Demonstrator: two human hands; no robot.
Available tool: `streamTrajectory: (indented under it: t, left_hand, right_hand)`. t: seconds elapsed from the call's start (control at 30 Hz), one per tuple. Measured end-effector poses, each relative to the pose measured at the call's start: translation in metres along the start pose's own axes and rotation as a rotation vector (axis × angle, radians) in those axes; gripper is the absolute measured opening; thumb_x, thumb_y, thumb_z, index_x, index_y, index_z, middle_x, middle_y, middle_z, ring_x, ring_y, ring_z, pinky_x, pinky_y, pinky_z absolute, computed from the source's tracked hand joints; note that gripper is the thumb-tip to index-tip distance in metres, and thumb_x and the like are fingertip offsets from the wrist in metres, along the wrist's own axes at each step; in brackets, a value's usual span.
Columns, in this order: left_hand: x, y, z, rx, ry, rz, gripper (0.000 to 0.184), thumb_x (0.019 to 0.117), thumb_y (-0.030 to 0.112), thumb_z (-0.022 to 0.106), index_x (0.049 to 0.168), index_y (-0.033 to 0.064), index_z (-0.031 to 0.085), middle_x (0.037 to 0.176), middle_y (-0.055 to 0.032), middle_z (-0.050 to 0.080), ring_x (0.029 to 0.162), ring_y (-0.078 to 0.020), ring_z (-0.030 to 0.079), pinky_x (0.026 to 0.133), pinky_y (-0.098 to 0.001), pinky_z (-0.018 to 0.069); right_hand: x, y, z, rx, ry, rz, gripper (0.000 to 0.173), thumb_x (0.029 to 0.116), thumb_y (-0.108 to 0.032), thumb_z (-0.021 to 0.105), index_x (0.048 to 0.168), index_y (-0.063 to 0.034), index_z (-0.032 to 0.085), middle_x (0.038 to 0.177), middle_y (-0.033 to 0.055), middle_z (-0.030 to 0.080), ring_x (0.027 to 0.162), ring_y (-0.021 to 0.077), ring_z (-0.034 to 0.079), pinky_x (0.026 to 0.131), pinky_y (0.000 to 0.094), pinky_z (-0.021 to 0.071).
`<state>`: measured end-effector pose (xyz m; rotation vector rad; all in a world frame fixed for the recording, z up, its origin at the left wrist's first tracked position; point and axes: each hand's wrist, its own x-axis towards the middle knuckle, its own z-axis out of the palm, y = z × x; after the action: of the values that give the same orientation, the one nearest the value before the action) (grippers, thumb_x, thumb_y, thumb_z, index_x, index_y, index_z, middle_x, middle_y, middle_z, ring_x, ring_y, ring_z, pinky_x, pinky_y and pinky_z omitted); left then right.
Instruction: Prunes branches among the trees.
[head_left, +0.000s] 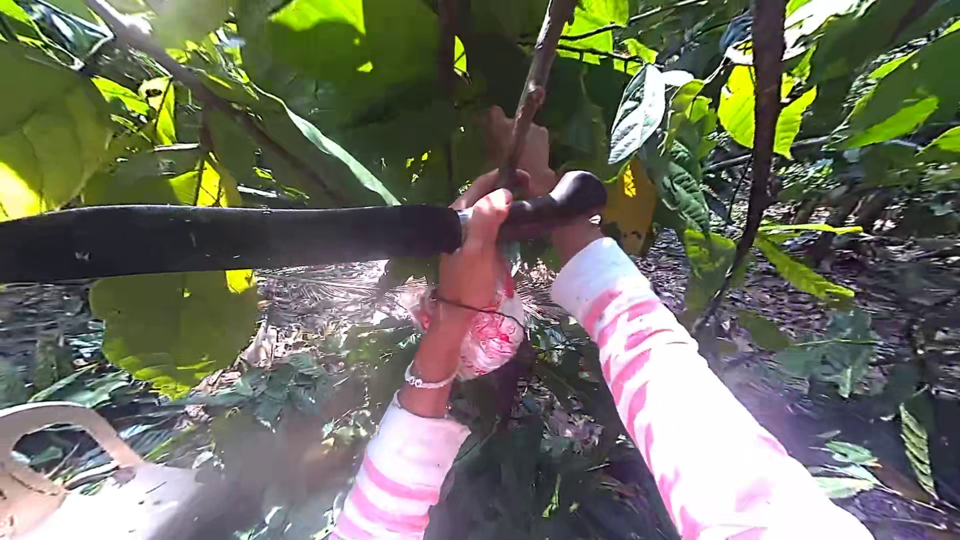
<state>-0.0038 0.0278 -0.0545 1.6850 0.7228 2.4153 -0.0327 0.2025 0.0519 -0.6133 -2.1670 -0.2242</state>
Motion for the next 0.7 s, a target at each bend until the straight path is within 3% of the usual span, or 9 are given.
streamTrajectory:
  t: [0.1, 0.17, 0.23, 0.33, 0.43, 0.5, 0.57, 0.63, 0.7]
  left_hand:
    - [0.005, 0.003, 0.0, 0.038, 0.01, -0.018, 0.031, 0.0996, 0.015, 0.04, 0.115, 0.0024, 0.064, 0.097, 0.0003, 0.069, 0.088, -0.0056, 0.065, 0.081, -0.0243, 0.0564]
    - [0.006, 0.005, -0.001, 0.069, -0.001, -0.026, 0.031, 0.0999, 0.014, 0.038, 0.115, 0.0028, 0.064, 0.097, 0.0006, 0.068, 0.088, -0.0058, 0.065, 0.082, -0.0252, 0.0565]
    - [0.011, 0.003, -0.003, 0.098, -0.013, -0.001, 0.03, 0.1005, 0.014, 0.039, 0.115, 0.0023, 0.063, 0.096, 0.0013, 0.068, 0.087, -0.0048, 0.065, 0.082, -0.0242, 0.0566]
    - [0.019, -0.004, 0.0, 0.129, -0.029, 0.047, 0.031, 0.1003, 0.015, 0.04, 0.115, 0.0026, 0.064, 0.095, 0.0029, 0.069, 0.086, -0.0034, 0.065, 0.079, -0.0217, 0.056]
    - [0.03, -0.017, 0.003, 0.131, -0.041, 0.071, 0.03, 0.1002, 0.019, 0.042, 0.115, 0.0046, 0.063, 0.093, 0.0048, 0.068, 0.085, -0.0029, 0.065, 0.08, -0.0221, 0.0567]
    - [0.039, -0.024, 0.007, 0.135, -0.021, 0.074, 0.031, 0.0999, 0.02, 0.043, 0.116, 0.0045, 0.063, 0.094, 0.0048, 0.067, 0.086, -0.0025, 0.064, 0.08, -0.0224, 0.0559]
    - [0.045, -0.026, 0.015, 0.12, 0.015, 0.09, 0.029, 0.1009, 0.016, 0.041, 0.115, 0.0029, 0.063, 0.094, 0.0038, 0.067, 0.085, -0.0022, 0.064, 0.08, -0.0222, 0.0551]
    - [0.048, -0.027, 0.022, 0.11, 0.033, 0.108, 0.029, 0.101, 0.013, 0.04, 0.115, 0.0012, 0.062, 0.096, 0.0025, 0.066, 0.087, -0.002, 0.063, 0.081, -0.022, 0.0543]
    - [0.053, -0.027, 0.025, 0.103, 0.034, 0.112, 0.028, 0.1003, 0.012, 0.04, 0.115, 0.001, 0.062, 0.096, 0.0024, 0.066, 0.087, -0.0021, 0.063, 0.082, -0.0224, 0.0541]
  right_hand:
    - [-0.094, 0.075, 0.064, 0.172, -0.141, 0.186, 0.041, 0.1034, -0.022, 0.057, 0.138, -0.0007, 0.06, 0.127, 0.0288, 0.066, 0.12, 0.0467, 0.062, 0.101, 0.0653, 0.0471]
    - [-0.207, 0.14, 0.117, 0.001, -0.46, 0.315, 0.037, 0.1069, -0.02, 0.051, 0.135, 0.0017, 0.06, 0.126, 0.0323, 0.064, 0.117, 0.0525, 0.062, 0.095, 0.0719, 0.0465]
    - [-0.327, 0.195, 0.151, -0.125, -0.968, 0.487, 0.043, 0.1034, -0.025, 0.056, 0.136, 0.0036, 0.061, 0.135, 0.0324, 0.06, 0.127, 0.0525, 0.056, 0.102, 0.0744, 0.0402]
    - [-0.415, 0.224, 0.144, -0.092, -1.375, 0.554, 0.059, 0.0981, -0.035, 0.068, 0.14, 0.0047, 0.056, 0.139, 0.0314, 0.057, 0.133, 0.0485, 0.053, 0.108, 0.0699, 0.0387]
    - [-0.374, 0.204, 0.082, 0.234, -1.031, 0.498, 0.05, 0.1024, -0.028, 0.064, 0.135, 0.0096, 0.057, 0.13, 0.0329, 0.062, 0.125, 0.0469, 0.059, 0.109, 0.0623, 0.0427]
    - [-0.328, 0.158, 0.013, 0.291, -0.518, 0.28, 0.039, 0.1059, -0.023, 0.056, 0.131, 0.0062, 0.062, 0.123, 0.0263, 0.068, 0.116, 0.0404, 0.066, 0.104, 0.0578, 0.0497]
    - [-0.297, 0.127, -0.025, 0.181, 0.057, -0.056, 0.033, 0.1009, -0.02, 0.061, 0.122, 0.0039, 0.068, 0.117, 0.0216, 0.071, 0.11, 0.0356, 0.07, 0.096, 0.0524, 0.0557]
    - [-0.26, 0.101, -0.053, 0.016, 0.353, -0.3, 0.038, 0.0975, -0.021, 0.064, 0.129, 0.0012, 0.063, 0.132, 0.0233, 0.064, 0.125, 0.0388, 0.06, 0.105, 0.0532, 0.0478]
    - [-0.226, 0.071, -0.072, -0.131, 0.391, -0.387, 0.045, 0.0994, -0.019, 0.061, 0.141, -0.0018, 0.055, 0.148, 0.0239, 0.053, 0.142, 0.0419, 0.046, 0.117, 0.0584, 0.0333]
